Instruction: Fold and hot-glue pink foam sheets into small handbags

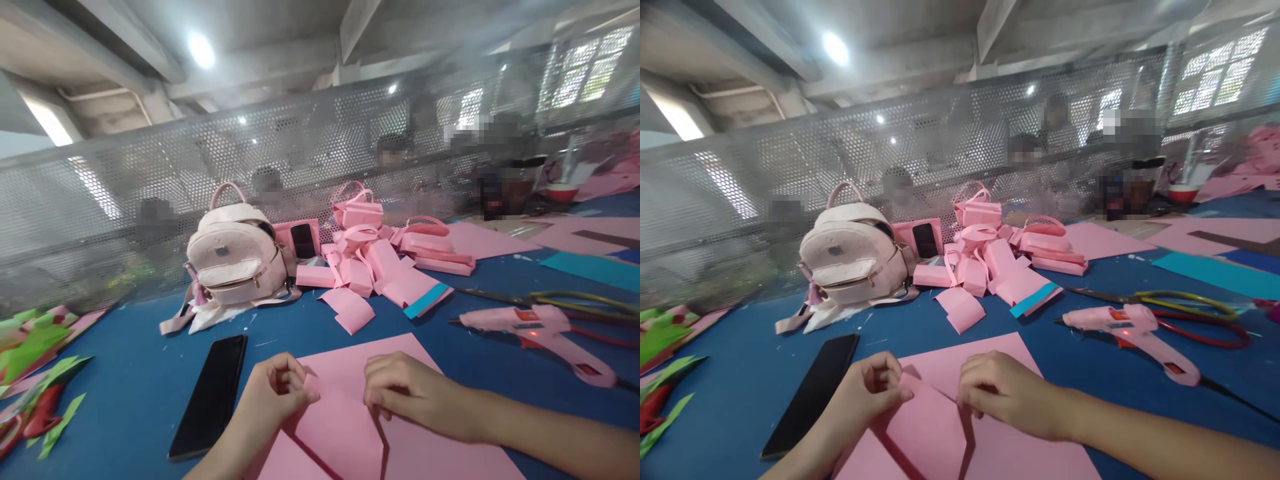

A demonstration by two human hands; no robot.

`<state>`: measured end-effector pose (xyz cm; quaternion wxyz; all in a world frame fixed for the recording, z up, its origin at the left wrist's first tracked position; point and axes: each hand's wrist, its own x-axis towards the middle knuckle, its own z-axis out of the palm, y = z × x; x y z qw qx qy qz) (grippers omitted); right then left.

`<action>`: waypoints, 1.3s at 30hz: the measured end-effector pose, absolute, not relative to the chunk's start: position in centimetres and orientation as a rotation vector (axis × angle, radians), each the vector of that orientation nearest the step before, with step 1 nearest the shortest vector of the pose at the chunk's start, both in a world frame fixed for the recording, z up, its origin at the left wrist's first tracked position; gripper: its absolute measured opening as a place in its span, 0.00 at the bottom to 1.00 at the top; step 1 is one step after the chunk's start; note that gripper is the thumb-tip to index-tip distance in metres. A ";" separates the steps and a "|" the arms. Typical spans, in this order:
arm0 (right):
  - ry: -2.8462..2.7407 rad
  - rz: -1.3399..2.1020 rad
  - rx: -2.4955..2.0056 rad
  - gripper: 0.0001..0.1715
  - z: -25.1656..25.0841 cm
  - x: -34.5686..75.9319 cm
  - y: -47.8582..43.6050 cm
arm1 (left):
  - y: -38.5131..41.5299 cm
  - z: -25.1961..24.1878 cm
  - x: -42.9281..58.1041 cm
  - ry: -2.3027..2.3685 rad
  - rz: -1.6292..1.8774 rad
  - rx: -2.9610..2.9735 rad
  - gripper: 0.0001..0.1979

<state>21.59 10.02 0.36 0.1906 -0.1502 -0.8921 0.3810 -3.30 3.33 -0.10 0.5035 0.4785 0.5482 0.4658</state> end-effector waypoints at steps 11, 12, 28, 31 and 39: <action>-2.680 0.610 -0.303 0.16 0.3 21.6 9.3 | 0.8 -0.1 -1.1 1.496 0.981 1.462 0.04; -2.722 0.546 -0.283 0.16 0.3 21.6 9.3 | 0.7 -0.1 -1.1 1.520 0.949 1.543 0.05; -2.836 0.304 -0.240 0.23 -1.4 21.1 10.1 | 2.1 -3.2 -2.8 1.365 1.098 2.821 0.10; -2.803 0.360 -0.284 0.21 -2.1 21.1 10.4 | 2.3 -3.0 -2.7 1.394 1.085 2.918 0.09; -2.811 0.595 -0.402 0.18 -1.4 21.0 10.8 | 2.8 -3.4 -3.2 1.395 1.050 2.914 0.07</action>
